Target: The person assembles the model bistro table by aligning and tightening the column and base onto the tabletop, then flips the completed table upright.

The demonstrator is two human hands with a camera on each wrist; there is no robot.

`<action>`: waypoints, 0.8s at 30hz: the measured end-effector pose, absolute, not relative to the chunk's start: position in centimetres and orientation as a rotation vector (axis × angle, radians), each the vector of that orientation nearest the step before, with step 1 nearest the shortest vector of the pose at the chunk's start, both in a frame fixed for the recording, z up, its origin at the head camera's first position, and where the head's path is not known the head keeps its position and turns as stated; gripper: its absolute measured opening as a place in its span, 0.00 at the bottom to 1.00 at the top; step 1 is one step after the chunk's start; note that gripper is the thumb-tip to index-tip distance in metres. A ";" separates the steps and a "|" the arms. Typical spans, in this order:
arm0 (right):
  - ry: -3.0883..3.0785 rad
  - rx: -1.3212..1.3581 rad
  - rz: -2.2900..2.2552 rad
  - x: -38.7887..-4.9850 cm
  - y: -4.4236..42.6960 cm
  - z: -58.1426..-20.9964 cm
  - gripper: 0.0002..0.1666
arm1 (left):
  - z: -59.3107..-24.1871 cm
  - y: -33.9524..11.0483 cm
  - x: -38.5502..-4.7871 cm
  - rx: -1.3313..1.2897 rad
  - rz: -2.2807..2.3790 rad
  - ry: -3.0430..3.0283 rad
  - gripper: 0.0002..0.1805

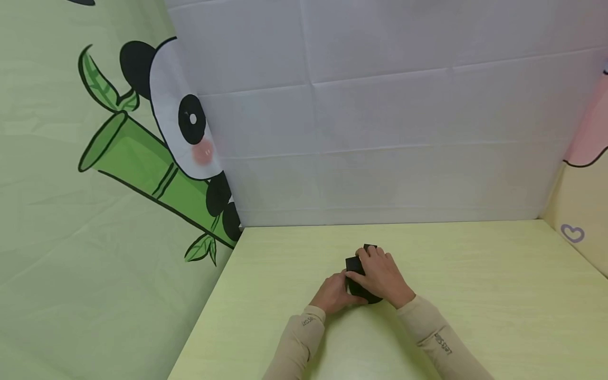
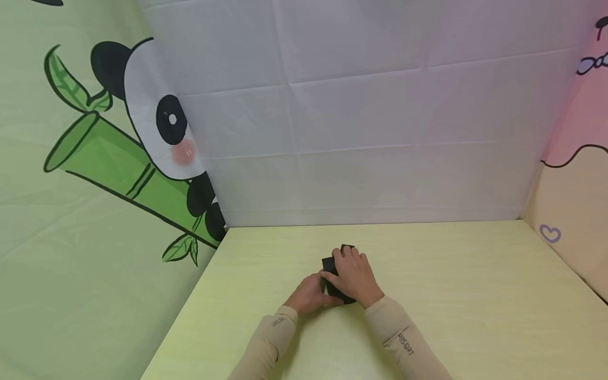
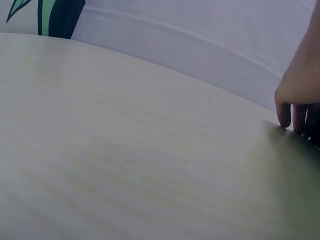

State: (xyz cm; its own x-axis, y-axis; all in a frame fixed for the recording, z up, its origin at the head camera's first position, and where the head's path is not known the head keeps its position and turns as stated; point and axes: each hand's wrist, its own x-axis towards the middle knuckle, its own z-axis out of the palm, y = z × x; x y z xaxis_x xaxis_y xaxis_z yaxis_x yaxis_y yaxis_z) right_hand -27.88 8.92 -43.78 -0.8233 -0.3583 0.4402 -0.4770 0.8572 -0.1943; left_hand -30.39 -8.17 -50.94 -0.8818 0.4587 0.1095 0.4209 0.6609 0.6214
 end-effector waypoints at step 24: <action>-2.605 0.520 0.369 -27.8 9.2 -43.9 0.21 | -50.9 -8.2 -30.6 0.743 1.011 2.824 0.41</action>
